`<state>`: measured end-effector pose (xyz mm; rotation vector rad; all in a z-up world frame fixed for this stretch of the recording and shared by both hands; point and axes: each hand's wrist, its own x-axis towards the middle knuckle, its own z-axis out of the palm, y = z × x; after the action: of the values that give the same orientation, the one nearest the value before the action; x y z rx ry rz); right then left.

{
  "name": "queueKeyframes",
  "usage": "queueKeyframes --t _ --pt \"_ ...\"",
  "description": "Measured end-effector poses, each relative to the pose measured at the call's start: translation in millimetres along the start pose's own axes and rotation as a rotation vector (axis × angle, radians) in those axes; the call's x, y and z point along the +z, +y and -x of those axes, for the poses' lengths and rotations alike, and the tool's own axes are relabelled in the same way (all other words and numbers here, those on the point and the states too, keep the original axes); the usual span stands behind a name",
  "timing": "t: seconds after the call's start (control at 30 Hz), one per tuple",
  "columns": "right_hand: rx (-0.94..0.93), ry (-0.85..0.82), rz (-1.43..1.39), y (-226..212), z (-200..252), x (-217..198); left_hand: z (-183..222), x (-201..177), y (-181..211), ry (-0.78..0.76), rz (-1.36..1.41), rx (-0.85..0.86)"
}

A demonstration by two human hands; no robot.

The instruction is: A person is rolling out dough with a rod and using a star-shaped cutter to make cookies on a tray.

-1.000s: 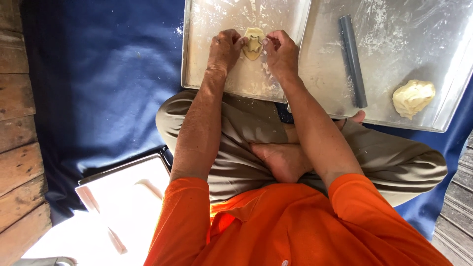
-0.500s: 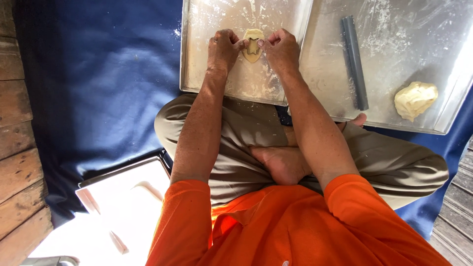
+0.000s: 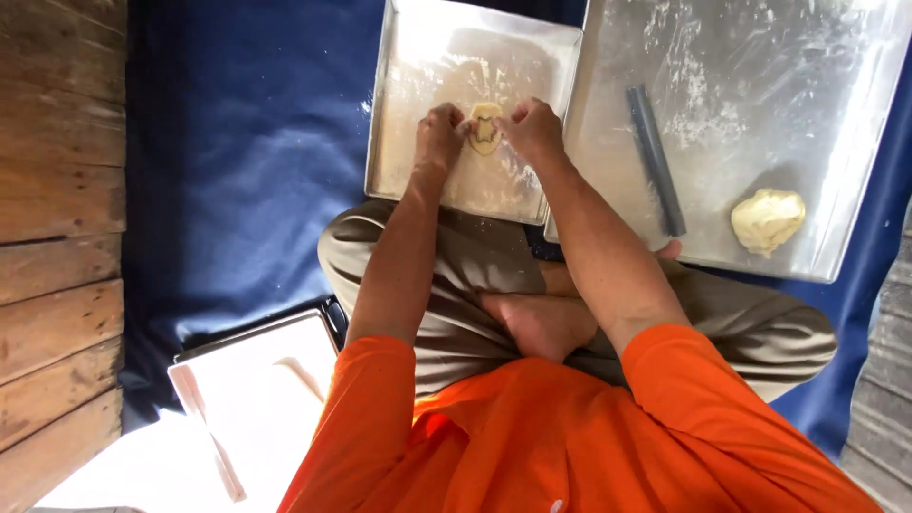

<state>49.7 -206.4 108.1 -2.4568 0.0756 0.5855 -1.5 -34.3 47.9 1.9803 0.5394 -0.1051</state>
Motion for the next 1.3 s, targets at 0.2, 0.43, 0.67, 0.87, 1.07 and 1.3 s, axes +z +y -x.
queueKeyframes --t 0.2,0.43,0.67,0.87,1.07,1.3 --pt "-0.163 0.162 -0.089 27.9 41.3 30.4 22.7 2.9 -5.1 0.025 -0.226 0.293" --pt "-0.230 0.126 0.010 28.9 47.5 32.2 1.7 41.1 -32.4 0.131 -0.477 0.520" --pt "-0.281 0.063 0.144 19.5 39.7 29.5 4.1 26.2 4.4 -0.006 -0.429 0.138" --pt "-0.311 0.028 0.177 12.4 38.3 15.5 0.8 29.2 5.8 -0.013 -0.480 0.112" --pt "-0.318 -0.073 0.169 10.1 38.0 7.2 0.0 31.6 1.2 0.009 -0.452 0.130" --pt "-0.221 -0.084 0.155 13.2 39.4 8.7 5.5 25.4 10.6 -0.011 -0.462 0.099"
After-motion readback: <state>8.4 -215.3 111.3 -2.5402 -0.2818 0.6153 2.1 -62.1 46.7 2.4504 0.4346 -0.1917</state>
